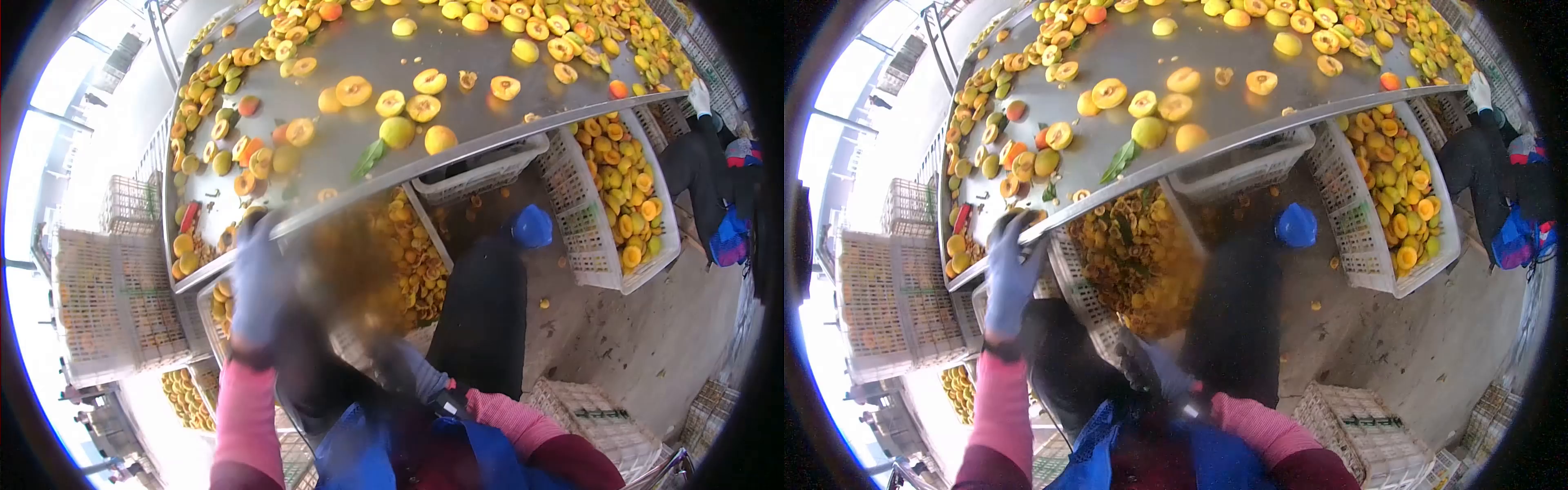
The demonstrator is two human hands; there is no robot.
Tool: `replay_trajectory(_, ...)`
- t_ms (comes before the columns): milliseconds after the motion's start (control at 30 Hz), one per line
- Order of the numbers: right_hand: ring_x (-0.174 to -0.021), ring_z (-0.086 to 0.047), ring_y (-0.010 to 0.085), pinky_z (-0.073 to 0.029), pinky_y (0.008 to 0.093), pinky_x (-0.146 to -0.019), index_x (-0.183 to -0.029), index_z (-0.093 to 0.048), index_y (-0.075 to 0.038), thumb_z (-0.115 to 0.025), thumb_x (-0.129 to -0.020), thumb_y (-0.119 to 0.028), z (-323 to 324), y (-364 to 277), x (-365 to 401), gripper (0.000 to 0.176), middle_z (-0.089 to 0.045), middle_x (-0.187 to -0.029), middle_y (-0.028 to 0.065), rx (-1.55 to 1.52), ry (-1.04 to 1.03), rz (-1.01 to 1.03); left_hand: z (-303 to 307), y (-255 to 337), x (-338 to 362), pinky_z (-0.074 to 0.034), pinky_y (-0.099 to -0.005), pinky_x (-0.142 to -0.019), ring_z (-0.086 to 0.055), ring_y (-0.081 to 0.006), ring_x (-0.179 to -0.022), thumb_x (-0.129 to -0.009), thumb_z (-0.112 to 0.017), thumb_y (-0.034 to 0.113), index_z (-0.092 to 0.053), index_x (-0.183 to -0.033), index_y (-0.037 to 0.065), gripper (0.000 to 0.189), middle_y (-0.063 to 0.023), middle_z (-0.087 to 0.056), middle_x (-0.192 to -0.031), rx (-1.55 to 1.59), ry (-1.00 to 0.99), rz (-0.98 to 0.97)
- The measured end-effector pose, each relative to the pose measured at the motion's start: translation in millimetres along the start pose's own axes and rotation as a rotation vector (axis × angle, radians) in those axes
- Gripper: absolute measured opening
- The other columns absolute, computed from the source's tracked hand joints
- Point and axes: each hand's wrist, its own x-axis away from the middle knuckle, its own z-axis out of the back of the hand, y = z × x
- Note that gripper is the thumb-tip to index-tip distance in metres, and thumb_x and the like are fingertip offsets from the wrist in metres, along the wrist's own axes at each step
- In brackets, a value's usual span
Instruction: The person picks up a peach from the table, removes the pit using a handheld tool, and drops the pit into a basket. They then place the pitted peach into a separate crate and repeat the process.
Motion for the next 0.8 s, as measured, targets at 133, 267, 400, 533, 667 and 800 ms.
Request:
replay_trajectory(133, -0.039, -0.046, 0.0110, -0.037, 0.0250, -0.036, -0.081, -0.054, -0.015, -0.054, -0.090, -0.050, -26.8, -41.1, 16.6, 0.036, -0.049, -0.053, -0.0024, -0.058, 0.279, -0.115, -81.5, 99.1, -123.9, -0.044, -0.0429, -0.089, -0.055, -0.0347, -0.104, -0.077, -0.071, 0.029, -0.059, -0.114, 0.008, 0.044, -0.0166, -0.057, -0.112, 0.181, 0.162, -0.590)
replay_trajectory(267, -0.040, -0.047, 0.0099, -0.036, 0.0239, -0.035, -0.081, -0.054, -0.014, -0.050, -0.093, -0.050, -28.6, -54.3, 19.7, 0.038, -0.051, -0.056, -0.0029, -0.119, 0.376, -0.082, -129.5, 176.3, -228.4, -0.041, -0.0515, -0.095, -0.049, -0.0408, -0.114, -0.080, -0.060, 0.051, -0.043, -0.135, 0.015, 0.068, -0.0182, -0.047, -0.130, -0.127, -0.123, -0.402)
replay_trajectory(400, -0.040, -0.045, 0.0115, -0.037, 0.0255, -0.036, -0.089, -0.054, -0.012, -0.058, -0.089, -0.049, -21.3, -49.5, 14.5, 0.037, -0.050, -0.056, -0.0009, -0.261, 0.318, -0.038, -191.5, 168.2, -250.5, -0.043, -0.0515, -0.093, -0.050, -0.0393, -0.112, -0.083, -0.058, 0.046, -0.040, -0.137, 0.015, 0.065, -0.0194, -0.047, -0.128, -0.296, -0.335, -0.497)
replay_trajectory(533, -0.041, -0.046, 0.0090, -0.037, 0.0237, -0.035, -0.088, -0.055, -0.014, -0.052, -0.094, -0.043, -27.9, -59.0, 17.6, 0.030, -0.051, -0.060, -0.0034, -0.328, 0.327, -0.075, -171.2, 125.2, -201.2, -0.047, -0.0468, -0.086, -0.054, -0.0377, -0.106, -0.080, -0.063, 0.030, -0.040, -0.137, 0.015, 0.063, -0.0186, -0.048, -0.123, -0.268, -0.351, -0.858)
replay_trajectory(667, -0.051, -0.053, 0.0121, -0.043, 0.0281, -0.043, -0.090, -0.055, -0.013, -0.052, -0.095, -0.034, -23.9, -56.8, 22.1, 0.022, -0.055, -0.069, -0.0005, -0.226, 0.297, -0.101, -123.8, 50.3, -172.6, -0.047, -0.0451, -0.083, -0.055, -0.0372, -0.101, -0.078, -0.067, 0.029, -0.042, -0.136, 0.015, 0.065, -0.0169, -0.050, -0.118, -0.406, -0.298, -0.816)
replay_trajectory(800, -0.045, -0.046, 0.0090, -0.037, 0.0223, -0.040, -0.091, -0.053, -0.010, -0.052, -0.093, -0.044, -32.8, -60.4, 30.9, 0.034, -0.051, -0.063, -0.0008, 0.015, 0.235, 0.064, -75.3, 26.5, -121.2, -0.047, -0.0428, -0.082, -0.056, -0.0358, -0.099, -0.074, -0.072, 0.032, -0.046, -0.134, 0.014, 0.067, -0.0169, -0.053, -0.114, -0.275, -0.082, -0.742)
